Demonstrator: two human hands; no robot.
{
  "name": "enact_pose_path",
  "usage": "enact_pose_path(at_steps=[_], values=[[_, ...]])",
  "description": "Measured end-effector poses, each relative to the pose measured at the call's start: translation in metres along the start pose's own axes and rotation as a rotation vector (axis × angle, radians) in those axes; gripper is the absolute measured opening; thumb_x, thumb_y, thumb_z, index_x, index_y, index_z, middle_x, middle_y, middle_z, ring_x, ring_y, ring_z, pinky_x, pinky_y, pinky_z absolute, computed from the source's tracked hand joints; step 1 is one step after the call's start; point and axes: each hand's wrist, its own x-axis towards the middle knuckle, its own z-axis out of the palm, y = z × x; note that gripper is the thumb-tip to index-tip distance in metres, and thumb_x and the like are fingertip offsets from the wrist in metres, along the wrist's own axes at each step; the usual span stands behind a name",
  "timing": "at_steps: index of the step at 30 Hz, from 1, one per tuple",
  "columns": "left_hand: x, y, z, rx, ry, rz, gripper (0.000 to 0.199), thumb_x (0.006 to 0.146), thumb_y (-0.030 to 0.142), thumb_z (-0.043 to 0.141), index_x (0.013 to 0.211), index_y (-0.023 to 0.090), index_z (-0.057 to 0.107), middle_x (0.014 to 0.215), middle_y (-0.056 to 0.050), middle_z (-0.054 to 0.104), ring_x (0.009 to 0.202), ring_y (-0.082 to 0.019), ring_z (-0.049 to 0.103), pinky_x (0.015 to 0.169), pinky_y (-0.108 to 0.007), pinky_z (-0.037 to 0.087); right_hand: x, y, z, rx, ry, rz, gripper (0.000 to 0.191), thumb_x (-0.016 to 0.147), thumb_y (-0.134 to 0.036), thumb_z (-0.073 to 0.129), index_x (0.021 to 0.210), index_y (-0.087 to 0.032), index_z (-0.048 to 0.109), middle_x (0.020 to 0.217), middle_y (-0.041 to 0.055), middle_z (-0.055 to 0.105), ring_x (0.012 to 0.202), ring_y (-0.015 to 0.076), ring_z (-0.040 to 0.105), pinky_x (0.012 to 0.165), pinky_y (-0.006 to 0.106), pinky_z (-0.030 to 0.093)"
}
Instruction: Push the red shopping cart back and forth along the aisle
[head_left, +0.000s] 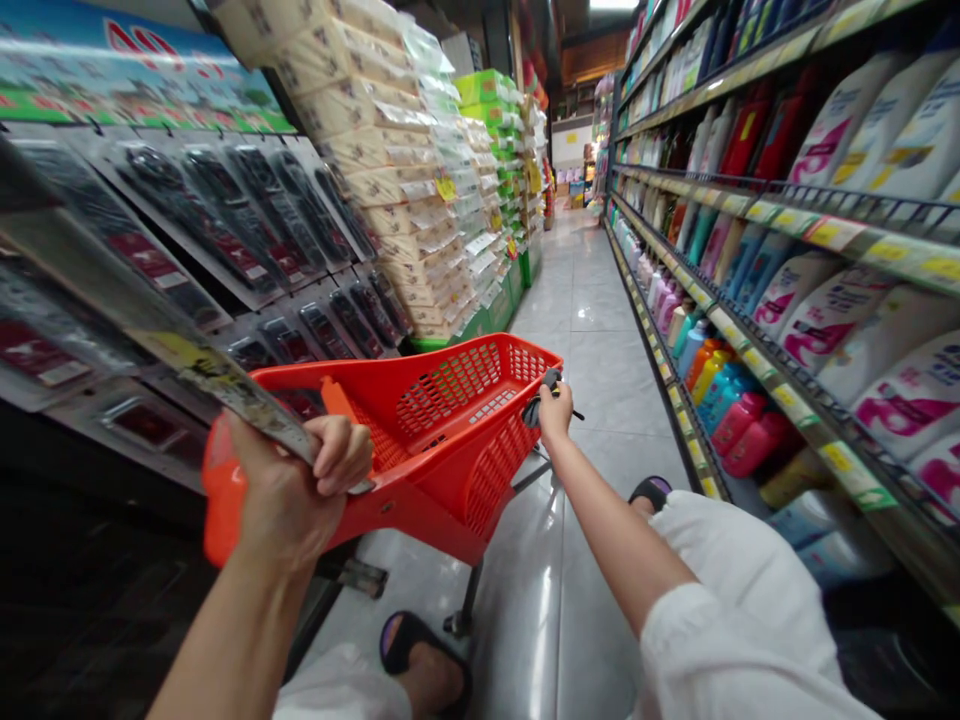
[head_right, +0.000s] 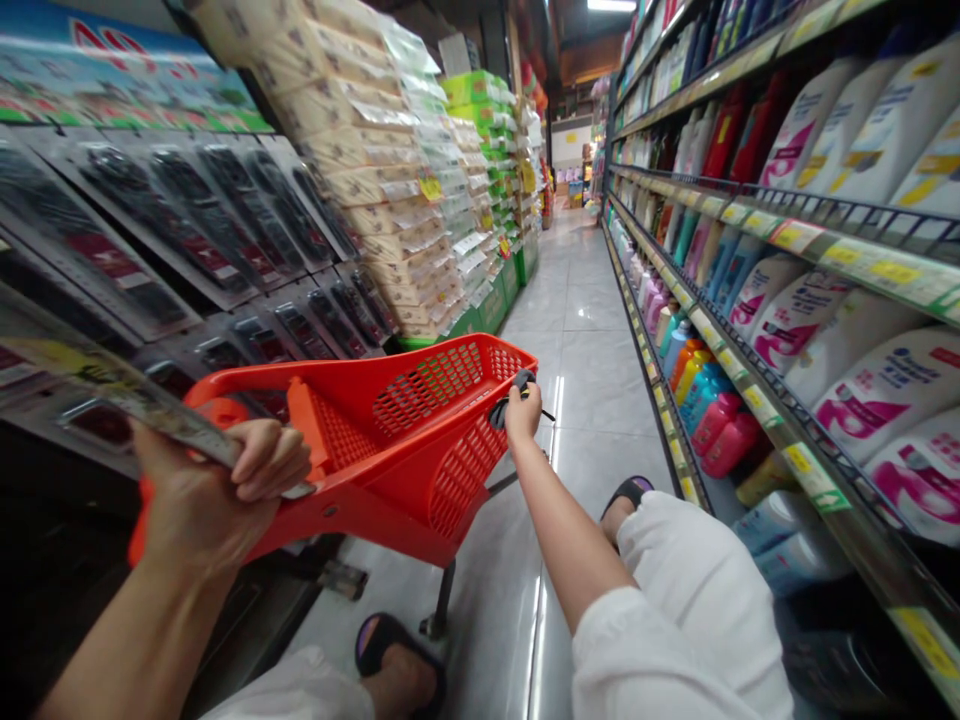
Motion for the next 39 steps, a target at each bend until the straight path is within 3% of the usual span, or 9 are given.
enact_pose_path(at_steps=[8, 13, 16, 19, 22, 25, 29, 34, 39], values=[[-0.003, -0.003, 0.002, -0.051, -0.049, 0.035, 0.075, 0.074, 0.087, 0.03, 0.042, 0.02, 0.034, 0.036, 0.004, 0.024, 0.034, -0.008, 0.019, 0.036, -0.024, 0.014, -0.119, -0.064, -0.013, 0.283, -0.114, 0.021, 0.03, 0.085, -0.034, 0.051, 0.104, -0.016, 0.064, 0.105, 0.0103, 0.064, 0.097, 0.0211, 0.059, 0.087, 0.031, 0.045], [-0.002, -0.003, -0.004, -0.055, -0.083, 0.059, 0.074, 0.071, 0.089, 0.032, 0.043, 0.02, 0.035, 0.037, 0.004, 0.026, 0.034, -0.007, 0.019, 0.036, -0.022, 0.014, -0.19, -0.118, -0.03, 0.423, -0.277, -0.151, 0.021, 0.083, -0.032, 0.057, 0.1, -0.021, 0.064, 0.099, 0.0063, 0.063, 0.095, 0.0199, 0.06, 0.088, 0.031, 0.047], [-0.004, -0.002, -0.006, -0.059, -0.086, 0.057, 0.074, 0.072, 0.088, 0.033, 0.044, 0.02, 0.035, 0.037, 0.004, 0.026, 0.035, -0.007, 0.019, 0.036, -0.022, 0.015, -0.214, -0.124, -0.034, 0.468, -0.347, -0.299, 0.022, 0.083, -0.03, 0.058, 0.103, -0.022, 0.064, 0.096, 0.0057, 0.062, 0.091, 0.0189, 0.06, 0.084, 0.03, 0.049], [-0.006, -0.001, -0.008, -0.07, -0.088, 0.056, 0.074, 0.074, 0.086, 0.032, 0.044, 0.019, 0.034, 0.038, 0.004, 0.026, 0.036, -0.007, 0.019, 0.037, -0.022, 0.016, -0.211, -0.097, -0.034, 0.346, -0.401, -0.478, 0.02, 0.079, -0.024, 0.059, 0.098, -0.023, 0.067, 0.091, 0.0047, 0.061, 0.084, 0.0186, 0.059, 0.077, 0.029, 0.048], [-0.006, -0.001, -0.009, -0.078, -0.096, 0.054, 0.074, 0.075, 0.086, 0.032, 0.044, 0.019, 0.032, 0.038, 0.004, 0.025, 0.036, -0.007, 0.019, 0.037, -0.022, 0.016, -0.181, -0.059, -0.035, 0.079, -0.458, -0.564, 0.023, 0.076, -0.019, 0.058, 0.094, -0.026, 0.071, 0.094, 0.0038, 0.063, 0.082, 0.0186, 0.057, 0.076, 0.029, 0.046], [-0.005, -0.002, -0.01, -0.084, -0.088, 0.049, 0.074, 0.074, 0.086, 0.031, 0.044, 0.019, 0.032, 0.038, 0.004, 0.025, 0.036, -0.007, 0.02, 0.036, -0.022, 0.016, -0.137, -0.034, -0.04, -0.092, -0.341, -0.374, 0.029, 0.081, -0.022, 0.054, 0.105, -0.026, 0.071, 0.101, 0.0047, 0.062, 0.087, 0.0188, 0.058, 0.076, 0.028, 0.045], [-0.004, -0.003, -0.008, -0.083, -0.07, 0.052, 0.074, 0.074, 0.087, 0.03, 0.042, 0.019, 0.033, 0.037, 0.003, 0.024, 0.034, -0.007, 0.02, 0.035, -0.022, 0.015, -0.104, -0.032, -0.041, -0.17, -0.264, -0.212, 0.032, 0.088, -0.031, 0.05, 0.113, -0.025, 0.068, 0.107, 0.0059, 0.061, 0.088, 0.0183, 0.059, 0.072, 0.026, 0.043], [-0.001, -0.005, -0.005, -0.104, -0.064, 0.05, 0.073, 0.076, 0.085, 0.031, 0.042, 0.02, 0.032, 0.036, 0.003, 0.024, 0.033, -0.007, 0.02, 0.034, -0.022, 0.015, -0.137, -0.054, -0.033, -0.145, -0.317, -0.244, 0.023, 0.09, -0.032, 0.048, 0.099, -0.02, 0.066, 0.1, 0.0076, 0.058, 0.089, 0.0197, 0.058, 0.073, 0.028, 0.042], [0.001, -0.006, -0.007, -0.103, -0.061, 0.066, 0.073, 0.074, 0.087, 0.033, 0.042, 0.02, 0.032, 0.037, 0.004, 0.023, 0.033, -0.006, 0.019, 0.034, -0.021, 0.014, -0.184, -0.085, -0.035, 0.14, -0.457, -0.392, 0.018, 0.089, -0.03, 0.05, 0.075, -0.021, 0.058, 0.086, 0.0025, 0.053, 0.083, 0.0164, 0.056, 0.074, 0.025, 0.043]])
